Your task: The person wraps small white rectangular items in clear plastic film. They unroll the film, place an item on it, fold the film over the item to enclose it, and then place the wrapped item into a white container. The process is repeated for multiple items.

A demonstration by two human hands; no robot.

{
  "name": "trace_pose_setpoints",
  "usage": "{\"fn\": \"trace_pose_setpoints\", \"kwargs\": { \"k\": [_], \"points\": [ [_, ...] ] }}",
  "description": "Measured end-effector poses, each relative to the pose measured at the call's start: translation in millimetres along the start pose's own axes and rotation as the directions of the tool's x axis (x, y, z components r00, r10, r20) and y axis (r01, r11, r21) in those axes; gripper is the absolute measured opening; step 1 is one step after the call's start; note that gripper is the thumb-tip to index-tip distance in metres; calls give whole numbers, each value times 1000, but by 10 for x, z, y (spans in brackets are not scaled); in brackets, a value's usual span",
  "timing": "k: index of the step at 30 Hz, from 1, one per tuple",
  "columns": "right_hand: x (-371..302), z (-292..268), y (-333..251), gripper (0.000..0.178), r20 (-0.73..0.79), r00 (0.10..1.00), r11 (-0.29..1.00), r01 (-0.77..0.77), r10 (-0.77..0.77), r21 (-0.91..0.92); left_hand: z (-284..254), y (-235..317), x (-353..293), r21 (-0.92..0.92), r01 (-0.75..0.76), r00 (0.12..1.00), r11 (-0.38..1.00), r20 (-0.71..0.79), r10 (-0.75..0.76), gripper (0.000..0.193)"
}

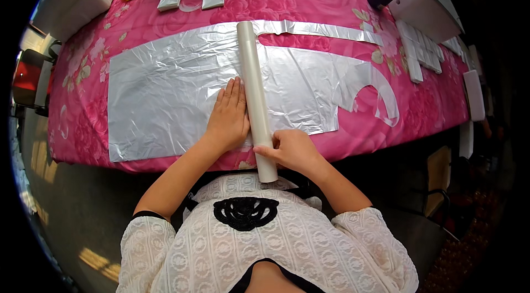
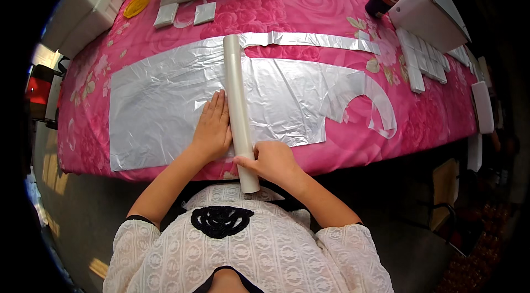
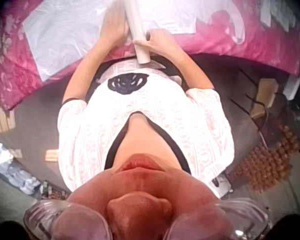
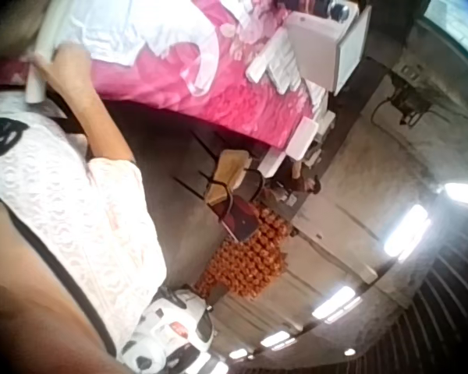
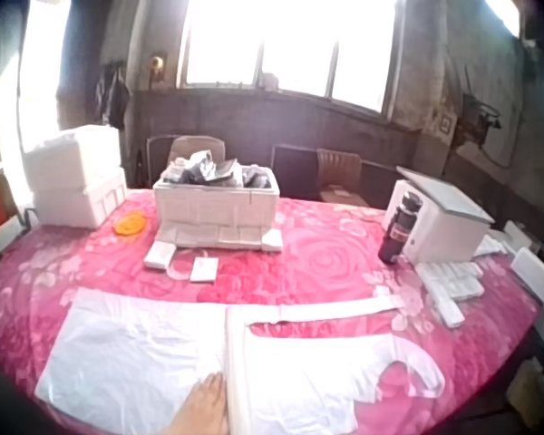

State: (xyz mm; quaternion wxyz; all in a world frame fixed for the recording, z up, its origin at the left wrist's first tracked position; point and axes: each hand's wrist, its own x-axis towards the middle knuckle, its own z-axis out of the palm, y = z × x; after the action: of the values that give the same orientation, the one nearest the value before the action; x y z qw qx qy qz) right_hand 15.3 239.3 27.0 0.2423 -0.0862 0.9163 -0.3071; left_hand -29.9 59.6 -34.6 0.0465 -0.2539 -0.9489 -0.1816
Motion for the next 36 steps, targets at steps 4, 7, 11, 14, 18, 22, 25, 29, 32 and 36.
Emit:
{"fn": "trace_pose_setpoints", "kwargs": {
  "k": [4,7,11,14,18,22,25,29,32,36],
  "points": [
    [704,-297,-92,60,-124,992,1000,16,-13,20,-15,-20,-9,21,9,999,1000,37,-10,61],
    [1291,-469,-57,58,24,993,936,-116,114,332,-45,-22,-12,20,-14,999,1000,36,13,61],
    [1848,-574,-22,47,22,994,610,-84,107,788,-51,4,26,-20,-6,999,1000,46,6,61],
    [2080,-691,-64,38,-111,981,168,83,160,982,-71,9,11,-11,21,996,1000,83,-20,63],
    [2331,-1192,484,27,-289,921,-306,363,261,880,-59,15,9,-14,25,996,1000,87,-23,64],
    [2146,-2142,1339,24,-424,786,-386,599,450,702,-47,42,26,-10,30,995,999,99,-29,64],
    [1813,-2493,1407,26,-528,708,-275,685,469,675,-41,43,23,-4,34,994,999,103,-33,64],
    [1626,-2376,618,40,-667,741,-61,671,79,739,-25,39,9,-10,16,997,1000,74,-15,63],
    [1757,-1588,-501,58,-642,736,262,676,-215,688,-28,37,22,-11,12,997,1000,77,-12,64],
    [1769,-144,-1601,61,-304,804,690,594,-510,413,-8,13,1,-69,-33,999,997,-37,31,61]
  ]
}}
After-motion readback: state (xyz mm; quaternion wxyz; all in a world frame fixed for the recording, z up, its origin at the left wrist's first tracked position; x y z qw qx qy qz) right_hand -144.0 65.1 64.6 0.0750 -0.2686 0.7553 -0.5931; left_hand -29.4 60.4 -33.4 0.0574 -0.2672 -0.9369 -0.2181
